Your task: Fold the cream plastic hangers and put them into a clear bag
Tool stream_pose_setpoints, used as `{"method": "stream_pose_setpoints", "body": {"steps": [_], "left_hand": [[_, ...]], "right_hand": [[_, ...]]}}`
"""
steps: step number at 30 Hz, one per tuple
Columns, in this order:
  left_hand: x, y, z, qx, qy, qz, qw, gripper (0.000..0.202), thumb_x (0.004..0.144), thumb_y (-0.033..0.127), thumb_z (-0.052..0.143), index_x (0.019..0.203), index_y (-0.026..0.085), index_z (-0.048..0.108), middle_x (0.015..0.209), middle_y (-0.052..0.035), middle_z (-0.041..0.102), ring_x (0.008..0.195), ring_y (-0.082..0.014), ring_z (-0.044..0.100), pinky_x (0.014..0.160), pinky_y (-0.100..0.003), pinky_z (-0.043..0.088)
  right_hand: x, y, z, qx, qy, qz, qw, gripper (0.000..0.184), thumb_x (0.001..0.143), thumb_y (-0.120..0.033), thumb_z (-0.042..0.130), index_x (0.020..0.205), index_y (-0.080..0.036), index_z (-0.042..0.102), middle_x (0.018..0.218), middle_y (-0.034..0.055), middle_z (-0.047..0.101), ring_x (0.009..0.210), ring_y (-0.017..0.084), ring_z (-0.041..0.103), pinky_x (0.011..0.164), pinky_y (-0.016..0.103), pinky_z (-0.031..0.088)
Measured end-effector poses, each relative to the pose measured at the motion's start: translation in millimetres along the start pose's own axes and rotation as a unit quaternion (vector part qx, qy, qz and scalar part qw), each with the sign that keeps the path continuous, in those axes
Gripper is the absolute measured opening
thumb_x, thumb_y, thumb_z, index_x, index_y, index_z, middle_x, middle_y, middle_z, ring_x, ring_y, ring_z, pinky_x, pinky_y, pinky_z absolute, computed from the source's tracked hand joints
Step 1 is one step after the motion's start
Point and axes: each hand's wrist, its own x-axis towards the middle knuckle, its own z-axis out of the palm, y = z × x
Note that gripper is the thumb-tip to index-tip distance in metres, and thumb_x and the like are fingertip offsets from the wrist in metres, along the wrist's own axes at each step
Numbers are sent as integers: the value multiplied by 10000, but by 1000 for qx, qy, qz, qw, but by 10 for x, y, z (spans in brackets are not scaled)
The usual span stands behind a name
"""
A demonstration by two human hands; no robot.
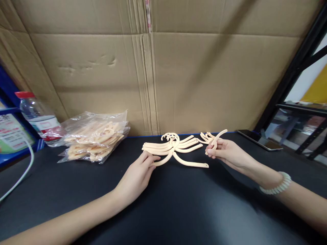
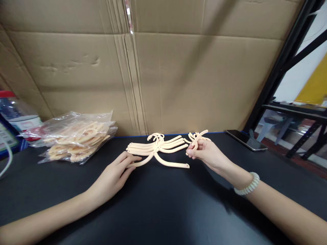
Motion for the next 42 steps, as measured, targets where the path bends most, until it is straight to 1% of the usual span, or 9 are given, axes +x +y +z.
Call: {"method": "stream_pose_setpoints", "body": {"steps": [2,5,10,15,21,28,31,37,42], "left_hand": [[0,3,-1,6,0,2,1000,271,954,187,357,1113,175,576,941,-62,520,874,-193,575,798,-324,508],[0,11,-10,7,-2,-1,1000,257,956,188,356,1032,161,599,883,-47,483,795,-176,553,741,-296,501],[-1,20,-21,-5,12,-3,1000,232,956,183,362,993,178,591,895,-41,480,809,-172,548,755,-275,493],[6,29,-25,-11,11,-9,1000,227,949,171,362,1003,184,582,913,-43,483,829,-170,545,769,-263,484],[12,23,-30,-8,16,-3,1000,231,948,173,362,1009,182,586,895,-43,479,824,-173,538,767,-268,482],[2,1,-11,-8,27,10,1000,192,948,171,383,979,189,571,897,-36,476,822,-168,527,772,-261,476],[8,-5,-8,-3,28,15,999,183,951,179,390,979,194,571,908,-36,482,836,-169,529,786,-264,473],[4,-21,-18,11,31,19,999,189,952,190,400,1001,203,582,899,-30,490,825,-170,537,761,-263,479],[7,-22,-14,13,31,19,999,200,950,194,399,1006,206,591,873,-26,490,805,-167,539,741,-262,484]], "right_hand": [[-18,7,24,18,0,24,1000,372,538,-310,883,685,-153,580,681,7,607,619,116,580,568,242,485],[-33,15,20,49,1,59,997,373,536,-307,894,737,-150,621,700,3,615,634,117,600,620,256,520],[-46,34,29,83,-42,74,993,324,607,-333,869,649,-149,606,753,-11,591,707,89,583,704,220,520],[-49,61,27,146,-64,118,980,314,628,-312,863,652,-153,594,754,-24,577,763,95,582,804,251,526],[-42,68,-26,180,-124,190,957,279,715,-306,814,719,-137,592,925,71,675,865,160,675,741,231,546],[-24,68,-49,180,-164,187,952,269,775,-275,768,714,-139,543,755,37,657,751,137,696,645,180,547],[-20,53,-55,178,-168,192,950,282,766,-254,773,703,-143,522,732,38,659,736,145,703,630,177,548],[-8,47,-64,187,-165,205,946,283,782,-259,756,737,-148,499,950,163,719,739,158,716,613,187,557],[-5,66,-65,174,-156,203,951,213,813,-239,727,789,-118,553,884,150,727,712,149,713,619,187,568]]}}
